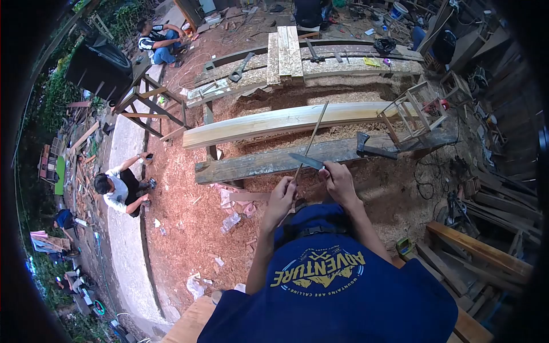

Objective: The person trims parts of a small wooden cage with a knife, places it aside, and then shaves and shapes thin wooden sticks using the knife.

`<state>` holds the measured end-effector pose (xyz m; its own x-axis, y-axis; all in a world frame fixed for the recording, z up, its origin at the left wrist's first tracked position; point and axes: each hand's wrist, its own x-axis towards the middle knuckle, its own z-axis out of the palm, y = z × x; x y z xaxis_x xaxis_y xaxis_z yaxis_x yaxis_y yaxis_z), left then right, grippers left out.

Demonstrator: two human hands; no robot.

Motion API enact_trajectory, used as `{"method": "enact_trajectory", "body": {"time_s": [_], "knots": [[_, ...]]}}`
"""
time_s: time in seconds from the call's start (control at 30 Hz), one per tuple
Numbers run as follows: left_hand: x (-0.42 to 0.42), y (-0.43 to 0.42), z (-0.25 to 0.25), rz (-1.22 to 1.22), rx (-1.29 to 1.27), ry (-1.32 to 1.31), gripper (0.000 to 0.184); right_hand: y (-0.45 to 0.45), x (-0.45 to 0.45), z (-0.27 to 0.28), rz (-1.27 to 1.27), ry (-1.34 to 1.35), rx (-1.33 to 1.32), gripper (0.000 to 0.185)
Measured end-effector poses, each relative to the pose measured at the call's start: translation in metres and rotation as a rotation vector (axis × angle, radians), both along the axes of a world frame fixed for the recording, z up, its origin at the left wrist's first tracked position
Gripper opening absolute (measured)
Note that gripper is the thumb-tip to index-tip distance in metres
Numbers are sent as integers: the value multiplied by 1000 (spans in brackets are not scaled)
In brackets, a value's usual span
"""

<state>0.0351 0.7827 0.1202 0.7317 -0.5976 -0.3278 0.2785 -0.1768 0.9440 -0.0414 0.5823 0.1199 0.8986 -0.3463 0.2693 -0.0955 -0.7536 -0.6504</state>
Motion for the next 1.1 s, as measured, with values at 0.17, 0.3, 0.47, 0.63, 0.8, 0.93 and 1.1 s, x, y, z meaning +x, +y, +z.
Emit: {"method": "enact_trajectory", "body": {"time_s": [0.17,0.3,0.47,0.63,0.8,0.93,1.1], "knots": [[0,-14,-12,44,17,-332,23,12,5,11,200,-53,-45,20],[0,-21,16,57,94,-377,24,-31,19,26,102,-115,-237,24],[15,-11,-5,13,216,-355,26,4,24,19,225,-202,-209,23],[7,-15,31,99,97,-315,27,-21,36,17,99,-102,-165,25],[10,-16,31,109,94,-363,25,-46,46,30,102,-174,-260,21],[15,-29,21,112,107,-366,27,-33,43,21,111,-179,-217,23],[4,4,27,66,156,-254,27,-88,48,27,54,-161,-362,21]]}}
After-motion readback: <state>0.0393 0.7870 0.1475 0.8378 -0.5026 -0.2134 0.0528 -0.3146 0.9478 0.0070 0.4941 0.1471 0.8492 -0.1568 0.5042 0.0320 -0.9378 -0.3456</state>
